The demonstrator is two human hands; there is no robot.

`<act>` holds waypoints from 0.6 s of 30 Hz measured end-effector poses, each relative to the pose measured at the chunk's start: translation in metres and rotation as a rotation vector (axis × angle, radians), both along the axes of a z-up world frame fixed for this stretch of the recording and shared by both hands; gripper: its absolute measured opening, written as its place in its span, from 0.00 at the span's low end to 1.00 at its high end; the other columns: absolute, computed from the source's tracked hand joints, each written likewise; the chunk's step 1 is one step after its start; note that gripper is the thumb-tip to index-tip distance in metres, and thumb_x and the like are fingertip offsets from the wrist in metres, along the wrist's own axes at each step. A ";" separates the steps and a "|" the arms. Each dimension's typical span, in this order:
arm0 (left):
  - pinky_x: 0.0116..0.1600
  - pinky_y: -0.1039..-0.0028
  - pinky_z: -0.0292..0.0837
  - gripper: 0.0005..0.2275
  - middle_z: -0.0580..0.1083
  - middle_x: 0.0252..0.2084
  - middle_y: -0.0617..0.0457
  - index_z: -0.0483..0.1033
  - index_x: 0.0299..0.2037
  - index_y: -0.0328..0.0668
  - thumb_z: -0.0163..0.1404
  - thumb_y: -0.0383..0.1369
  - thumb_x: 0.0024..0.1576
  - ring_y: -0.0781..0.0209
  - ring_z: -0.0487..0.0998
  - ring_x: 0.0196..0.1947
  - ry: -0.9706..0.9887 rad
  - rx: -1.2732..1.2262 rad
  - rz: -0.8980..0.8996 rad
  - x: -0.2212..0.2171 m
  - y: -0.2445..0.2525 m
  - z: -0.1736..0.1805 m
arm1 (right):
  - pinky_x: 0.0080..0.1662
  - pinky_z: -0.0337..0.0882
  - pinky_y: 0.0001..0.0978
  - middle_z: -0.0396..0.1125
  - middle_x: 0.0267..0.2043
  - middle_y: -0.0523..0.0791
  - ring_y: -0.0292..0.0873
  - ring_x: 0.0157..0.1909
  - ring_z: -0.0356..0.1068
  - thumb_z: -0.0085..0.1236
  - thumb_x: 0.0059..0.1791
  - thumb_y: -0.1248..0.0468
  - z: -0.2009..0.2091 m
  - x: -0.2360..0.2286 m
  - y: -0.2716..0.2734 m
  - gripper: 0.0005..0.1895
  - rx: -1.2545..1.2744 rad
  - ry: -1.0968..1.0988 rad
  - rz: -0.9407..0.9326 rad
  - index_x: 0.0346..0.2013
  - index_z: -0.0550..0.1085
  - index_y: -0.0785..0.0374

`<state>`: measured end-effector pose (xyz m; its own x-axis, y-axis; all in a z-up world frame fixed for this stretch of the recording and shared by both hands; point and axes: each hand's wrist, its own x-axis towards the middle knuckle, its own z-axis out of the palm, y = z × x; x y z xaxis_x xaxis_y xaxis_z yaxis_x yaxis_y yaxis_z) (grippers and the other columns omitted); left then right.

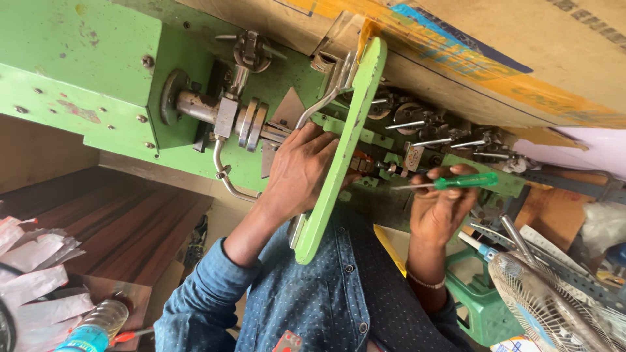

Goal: The person assembles a small electrical component, likely a motor armature, by hand and with a screwdriver. They insert and adjust copper windings and white insulating parts within a green industrial machine, then tighten a screw to secure the assembly.

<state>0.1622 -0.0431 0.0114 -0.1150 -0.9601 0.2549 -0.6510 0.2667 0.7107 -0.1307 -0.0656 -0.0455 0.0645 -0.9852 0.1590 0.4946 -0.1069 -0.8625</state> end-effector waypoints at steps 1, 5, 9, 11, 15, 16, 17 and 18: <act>0.51 0.61 0.67 0.20 0.77 0.43 0.47 0.77 0.46 0.37 0.59 0.47 0.55 0.48 0.70 0.43 -0.002 0.035 -0.010 0.000 -0.001 0.000 | 0.48 0.83 0.44 0.73 0.45 0.48 0.43 0.49 0.77 0.53 0.60 0.63 0.002 0.011 -0.005 0.11 -0.027 0.069 -0.021 0.55 0.67 0.63; 0.50 0.61 0.68 0.23 0.76 0.46 0.43 0.75 0.47 0.32 0.58 0.48 0.56 0.47 0.70 0.45 -0.050 0.015 -0.012 0.000 -0.004 -0.003 | 0.30 0.71 0.21 0.74 0.39 0.54 0.43 0.37 0.77 0.51 0.61 0.59 0.004 0.038 -0.008 0.12 -0.268 0.479 -0.223 0.52 0.62 0.62; 0.50 0.61 0.68 0.23 0.76 0.46 0.43 0.75 0.47 0.31 0.58 0.48 0.57 0.47 0.71 0.46 -0.073 0.018 -0.031 0.000 -0.005 -0.005 | 0.35 0.76 0.28 0.70 0.36 0.53 0.46 0.36 0.77 0.53 0.59 0.53 -0.005 0.043 -0.004 0.19 -0.409 0.574 -0.248 0.51 0.58 0.62; 0.50 0.61 0.68 0.23 0.76 0.47 0.44 0.75 0.48 0.32 0.57 0.49 0.57 0.47 0.71 0.47 -0.082 0.013 -0.029 0.000 -0.006 -0.006 | 0.33 0.76 0.27 0.72 0.33 0.56 0.48 0.35 0.77 0.51 0.58 0.52 -0.010 0.042 -0.007 0.19 -0.478 0.574 -0.230 0.48 0.57 0.61; 0.50 0.61 0.68 0.21 0.76 0.46 0.46 0.76 0.48 0.34 0.57 0.46 0.56 0.48 0.71 0.46 -0.075 0.079 -0.038 0.000 -0.005 -0.006 | 0.36 0.78 0.32 0.71 0.33 0.56 0.50 0.35 0.77 0.53 0.58 0.55 -0.016 0.039 -0.006 0.19 -0.520 0.587 -0.161 0.47 0.55 0.60; 0.49 0.61 0.68 0.19 0.76 0.45 0.47 0.76 0.47 0.35 0.57 0.44 0.56 0.48 0.72 0.46 -0.067 0.123 -0.049 0.001 -0.005 -0.006 | 0.37 0.79 0.34 0.71 0.33 0.56 0.51 0.36 0.77 0.54 0.58 0.55 -0.018 0.039 -0.006 0.18 -0.515 0.584 -0.141 0.47 0.55 0.60; 0.49 0.61 0.68 0.20 0.76 0.46 0.47 0.76 0.47 0.34 0.57 0.45 0.56 0.48 0.72 0.46 -0.055 0.092 -0.039 0.001 -0.005 -0.006 | 0.39 0.79 0.36 0.70 0.33 0.56 0.51 0.36 0.77 0.54 0.58 0.56 -0.017 0.037 -0.005 0.18 -0.510 0.582 -0.122 0.47 0.55 0.60; 0.50 0.61 0.67 0.20 0.76 0.46 0.46 0.76 0.47 0.34 0.58 0.45 0.56 0.48 0.72 0.47 -0.044 0.061 -0.031 0.000 -0.005 -0.005 | 0.39 0.80 0.36 0.71 0.34 0.57 0.51 0.36 0.77 0.53 0.58 0.56 -0.017 0.037 -0.003 0.18 -0.507 0.596 -0.114 0.47 0.55 0.60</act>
<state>0.1624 -0.0478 0.0061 -0.1550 -0.9695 0.1899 -0.6737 0.2443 0.6974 -0.0942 -0.0684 -0.0621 0.1830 -0.8073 0.5611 -0.0731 -0.5803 -0.8111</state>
